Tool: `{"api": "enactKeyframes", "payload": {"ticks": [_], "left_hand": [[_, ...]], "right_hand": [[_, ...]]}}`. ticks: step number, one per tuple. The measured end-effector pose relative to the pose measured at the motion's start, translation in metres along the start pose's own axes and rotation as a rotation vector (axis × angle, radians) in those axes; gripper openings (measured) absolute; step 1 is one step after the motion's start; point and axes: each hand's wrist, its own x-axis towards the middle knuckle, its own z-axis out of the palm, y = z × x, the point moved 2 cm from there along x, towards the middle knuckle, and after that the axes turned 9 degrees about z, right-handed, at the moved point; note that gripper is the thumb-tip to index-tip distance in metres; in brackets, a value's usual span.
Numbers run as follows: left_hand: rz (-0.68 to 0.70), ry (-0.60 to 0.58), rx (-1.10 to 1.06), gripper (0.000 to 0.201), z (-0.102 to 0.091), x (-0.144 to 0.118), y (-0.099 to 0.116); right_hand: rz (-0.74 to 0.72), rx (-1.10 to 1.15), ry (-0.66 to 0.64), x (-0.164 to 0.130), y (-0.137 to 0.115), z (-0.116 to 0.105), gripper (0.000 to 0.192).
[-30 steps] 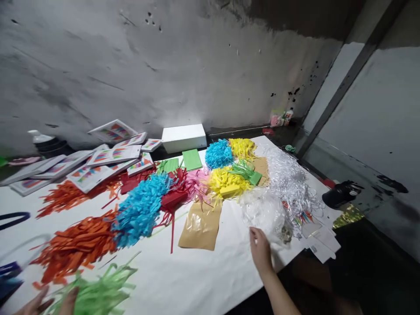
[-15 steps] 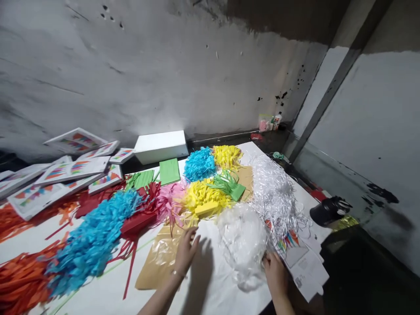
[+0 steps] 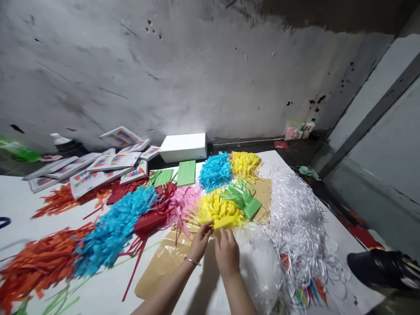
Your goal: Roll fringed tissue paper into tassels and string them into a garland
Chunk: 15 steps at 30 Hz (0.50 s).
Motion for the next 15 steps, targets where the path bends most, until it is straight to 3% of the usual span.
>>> {"api": "enactKeyframes", "payload": {"ticks": [3, 6, 10, 15], "left_hand": [[-0.069, 0.038, -0.184, 0.045, 0.000, -0.005, -0.010], [-0.169, 0.141, -0.204, 0.041, -0.008, -0.006, -0.023], [-0.272, 0.110, -0.179, 0.029, -0.007, -0.004, -0.031], [-0.313, 0.028, -0.205, 0.027, 0.016, 0.007, -0.030]], "right_hand": [[0.010, -0.150, -0.028, 0.035, -0.008, 0.040, 0.013], [0.004, -0.158, -0.033, 0.040, 0.008, 0.057, 0.023], [0.002, -0.154, -0.021, 0.030, 0.029, 0.057, 0.024], [0.003, -0.107, -0.019, 0.029, 0.033, 0.052, 0.016]]}}
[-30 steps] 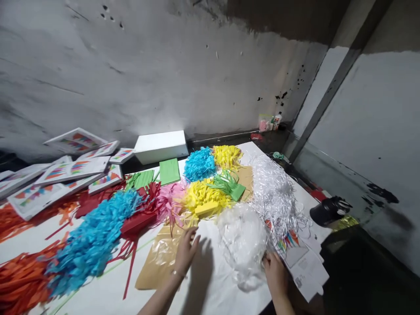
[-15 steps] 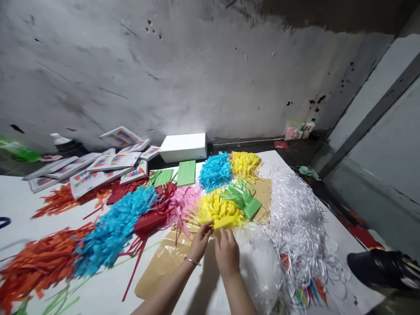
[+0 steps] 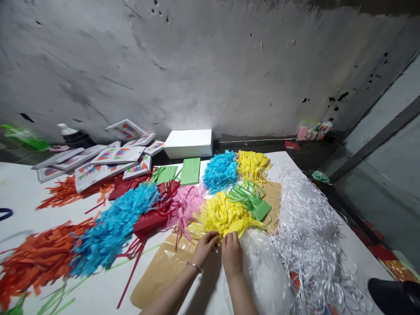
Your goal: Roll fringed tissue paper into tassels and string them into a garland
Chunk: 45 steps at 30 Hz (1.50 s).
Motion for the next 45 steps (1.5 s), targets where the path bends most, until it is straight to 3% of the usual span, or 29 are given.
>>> {"api": "enactKeyframes", "payload": {"ticks": [6, 10, 18, 24, 29, 35, 40, 45], "left_hand": [[0.019, 0.005, 0.024, 0.022, 0.005, 0.006, 0.003], [0.033, 0.015, 0.025, 0.026, 0.003, 0.002, 0.005], [-0.024, 0.009, -0.016, 0.032, 0.017, 0.008, 0.003], [-0.057, 0.023, -0.066, 0.030, 0.019, 0.014, 0.004], [-0.038, 0.040, -0.100, 0.028, 0.019, 0.011, 0.008], [-0.010, 0.068, -0.121, 0.027, 0.016, 0.009, 0.012], [-0.006, 0.064, -0.142, 0.029, 0.013, 0.010, 0.014], [-0.006, 0.052, -0.130, 0.032, 0.012, 0.007, 0.013]], "right_hand": [[0.068, 0.155, -0.050, 0.010, -0.002, 0.002, 0.018], [0.119, 0.268, -0.015, 0.013, 0.005, -0.002, 0.022], [0.232, 0.516, 0.005, 0.011, 0.021, 0.001, 0.037], [0.159, 0.445, 0.024, 0.001, 0.015, -0.008, 0.027], [-0.021, 0.054, -0.060, -0.002, -0.002, -0.016, 0.018], [-0.024, -0.171, -0.057, 0.002, -0.010, -0.016, 0.014], [-0.024, -0.052, 0.023, 0.002, -0.007, -0.012, 0.007], [0.039, 0.212, 0.103, 0.001, 0.000, -0.009, 0.020]]}}
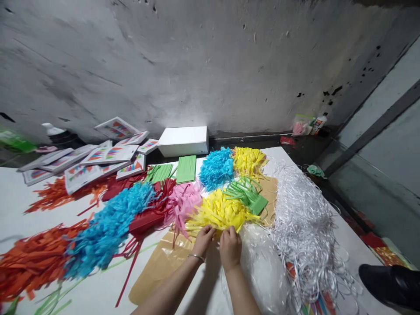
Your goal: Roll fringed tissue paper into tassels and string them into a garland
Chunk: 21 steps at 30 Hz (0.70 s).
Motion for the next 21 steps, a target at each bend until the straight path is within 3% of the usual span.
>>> {"api": "enactKeyframes", "payload": {"ticks": [6, 14, 21], "left_hand": [[-0.002, -0.013, 0.033, 0.038, 0.006, -0.008, -0.002], [-0.045, -0.045, 0.086, 0.034, 0.012, 0.000, 0.000], [-0.035, -0.004, 0.146, 0.024, 0.011, 0.008, 0.002]], "right_hand": [[0.150, 0.192, 0.057, 0.005, 0.009, 0.000, 0.014], [0.250, 0.459, 0.019, 0.008, 0.015, -0.005, 0.023], [0.491, 0.488, 0.239, -0.013, 0.028, -0.001, 0.027]]}}
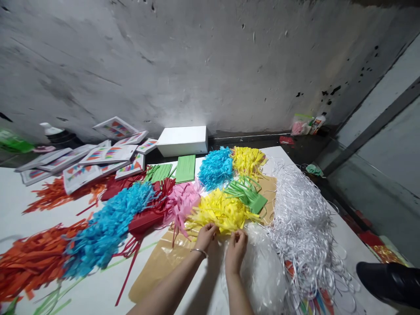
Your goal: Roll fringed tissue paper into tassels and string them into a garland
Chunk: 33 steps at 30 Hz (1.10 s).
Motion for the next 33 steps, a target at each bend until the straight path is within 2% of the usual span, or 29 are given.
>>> {"api": "enactKeyframes", "payload": {"ticks": [5, 8, 11, 13, 19, 22, 25, 28, 33], "left_hand": [[0.098, 0.085, 0.074, 0.022, -0.006, -0.010, 0.013], [0.274, 0.125, 0.192, 0.026, -0.007, -0.024, 0.020], [0.465, 0.092, 0.420, 0.028, -0.004, -0.030, 0.019], [0.494, 0.058, 0.512, 0.023, -0.002, -0.026, 0.015], [0.547, -0.020, 0.520, 0.014, 0.002, -0.017, 0.017], [0.589, -0.060, 0.523, 0.010, -0.001, -0.020, 0.025], [0.598, -0.019, 0.509, 0.010, -0.014, -0.015, 0.038], [0.573, 0.111, 0.407, 0.014, -0.037, -0.001, 0.059], [0.445, 0.220, 0.014, 0.028, -0.079, 0.027, 0.098]], "right_hand": [[0.115, 0.034, 0.069, -0.003, 0.011, 0.001, 0.028], [0.114, 0.055, 0.056, -0.001, 0.011, 0.002, 0.026], [0.101, 0.064, 0.031, -0.001, 0.007, 0.003, 0.026], [0.095, 0.061, 0.030, -0.003, 0.003, 0.004, 0.028], [0.079, 0.009, 0.100, -0.007, -0.002, 0.012, 0.059], [0.070, -0.038, 0.166, 0.000, -0.005, 0.014, 0.053], [0.045, -0.033, 0.171, 0.011, -0.011, 0.007, 0.050], [0.006, -0.022, 0.189, 0.025, -0.019, -0.011, 0.052], [-0.003, 0.028, 0.342, 0.056, -0.022, -0.056, 0.049]]}}
